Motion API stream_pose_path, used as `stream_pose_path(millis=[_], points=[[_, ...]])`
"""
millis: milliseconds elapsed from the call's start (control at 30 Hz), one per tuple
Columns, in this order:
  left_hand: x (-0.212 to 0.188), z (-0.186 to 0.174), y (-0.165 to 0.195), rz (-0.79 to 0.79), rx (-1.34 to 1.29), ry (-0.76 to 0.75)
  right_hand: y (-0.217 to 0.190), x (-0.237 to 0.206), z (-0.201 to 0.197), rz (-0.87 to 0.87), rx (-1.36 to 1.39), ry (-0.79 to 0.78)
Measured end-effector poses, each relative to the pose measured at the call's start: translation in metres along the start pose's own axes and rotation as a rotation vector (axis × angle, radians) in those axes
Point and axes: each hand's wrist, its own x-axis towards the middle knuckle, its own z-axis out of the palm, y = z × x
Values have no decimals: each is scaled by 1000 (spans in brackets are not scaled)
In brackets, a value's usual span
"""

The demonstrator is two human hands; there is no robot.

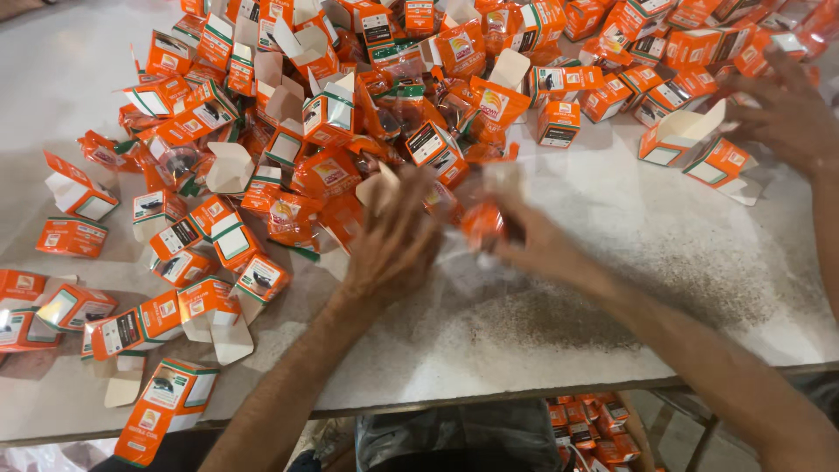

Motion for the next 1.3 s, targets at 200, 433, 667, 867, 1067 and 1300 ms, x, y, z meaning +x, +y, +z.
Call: stream_pose_path(millis=[200, 433, 667, 867, 1067, 1300], points=[[11, 5, -43, -28, -29, -118, 31, 7, -50, 247, 72, 531], [16, -25, -28, -35, -88, -14, 11, -47, -32, 252, 656, 445], [36, 22, -11, 70, 213, -305, 12, -64, 18, 66, 168, 163], [47, 20, -19, -139, -338, -171, -2, -56, 31, -148, -409, 199], [20, -46, 1, -262, -582, 291, -7, -67, 37, -70, -247, 215], [-27, -87, 57, 4, -701, 319, -12, -73, 58, -70, -367, 256]])
